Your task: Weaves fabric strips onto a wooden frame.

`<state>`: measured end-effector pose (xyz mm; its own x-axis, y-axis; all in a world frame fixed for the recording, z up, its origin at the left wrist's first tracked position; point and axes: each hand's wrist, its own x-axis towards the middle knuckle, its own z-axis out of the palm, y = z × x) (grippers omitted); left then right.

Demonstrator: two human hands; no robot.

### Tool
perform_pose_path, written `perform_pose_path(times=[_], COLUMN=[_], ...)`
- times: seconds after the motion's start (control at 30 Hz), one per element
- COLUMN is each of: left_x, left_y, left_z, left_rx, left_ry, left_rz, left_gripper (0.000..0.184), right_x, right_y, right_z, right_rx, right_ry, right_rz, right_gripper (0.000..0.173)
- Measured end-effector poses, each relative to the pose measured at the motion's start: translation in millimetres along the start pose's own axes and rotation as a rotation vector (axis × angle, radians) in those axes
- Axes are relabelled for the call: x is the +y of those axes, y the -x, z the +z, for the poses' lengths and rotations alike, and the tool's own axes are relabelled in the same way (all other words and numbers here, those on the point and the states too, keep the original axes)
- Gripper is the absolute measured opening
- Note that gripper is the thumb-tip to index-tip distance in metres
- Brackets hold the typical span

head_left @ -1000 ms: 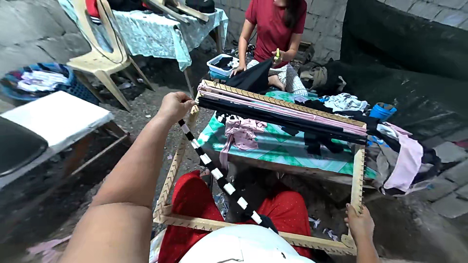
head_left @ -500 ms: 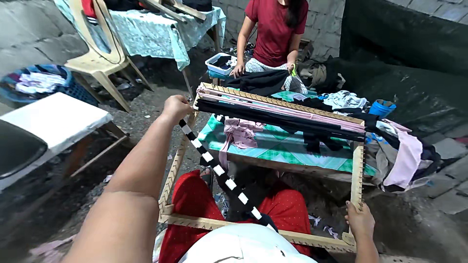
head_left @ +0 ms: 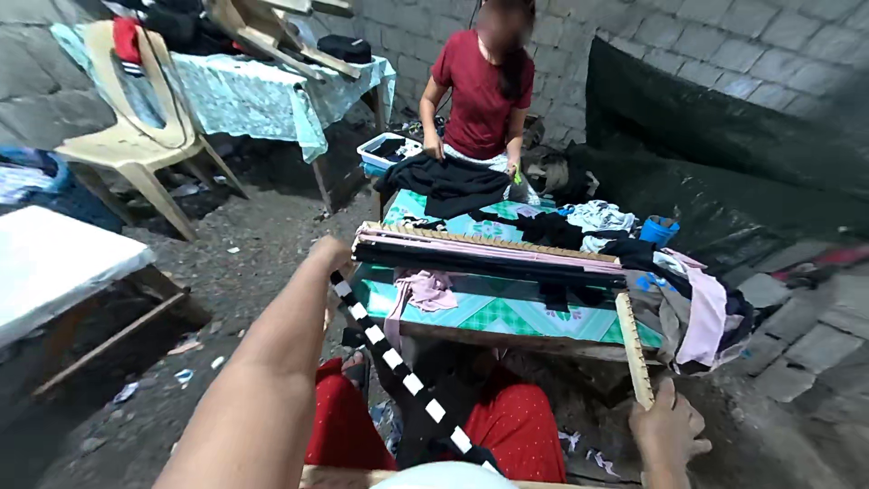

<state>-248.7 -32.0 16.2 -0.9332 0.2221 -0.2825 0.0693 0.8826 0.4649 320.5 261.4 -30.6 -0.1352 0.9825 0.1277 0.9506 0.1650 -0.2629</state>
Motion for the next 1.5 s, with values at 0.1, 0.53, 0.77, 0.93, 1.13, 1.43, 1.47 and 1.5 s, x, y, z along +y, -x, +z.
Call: perform_pose_path(times=[0.1,0.53,0.77,0.93,1.13,1.43,1.47,1.5], left_x=[-2.1,8.4,4.8,-0.9,-1.2,-6.7,-6.4,-6.8], left_y=[-9.1,3.5,-14.1,-23.9,-19.7,-22.6,-23.2,-24.5], left_z=[7.0,0.3,9.3,11.6,10.5,11.2,11.6,12.3], left_rx=[-0.001,-0.036,-0.055,-0.068,-0.098,-0.121,-0.115,-0.114], left_ry=[0.005,0.058,0.090,0.148,0.227,0.368,0.365,0.366], left_rz=[-0.016,-0.123,-0.158,-0.157,-0.180,-0.223,-0.229,-0.233], left_gripper=[0.032,0.034,0.030,0.034,0.021,0.023,0.024,0.024], right_x=[-47.0,-203.0,-164.7,-133.1,-121.5,-119.4,-118.2,-117.1], right_y=[19.2,170.6,152.7,147.2,144.3,139.2,138.8,138.4], right_z=[-1.5,39.1,-12.2,-14.6,-9.5,-14.8,-16.0,-18.0], right_rx=[0.079,-1.689,-1.412,-1.360,-1.264,-1.158,-1.125,-1.099], right_ry=[-0.120,-0.993,-1.268,-1.474,-1.752,-1.962,-1.898,-1.831], right_rz=[-0.417,-0.461,-0.864,-0.854,-0.675,-0.353,-0.434,-0.523], right_gripper=[0.060,0.046,0.027,0.024,0.024,0.022,0.023,0.024])
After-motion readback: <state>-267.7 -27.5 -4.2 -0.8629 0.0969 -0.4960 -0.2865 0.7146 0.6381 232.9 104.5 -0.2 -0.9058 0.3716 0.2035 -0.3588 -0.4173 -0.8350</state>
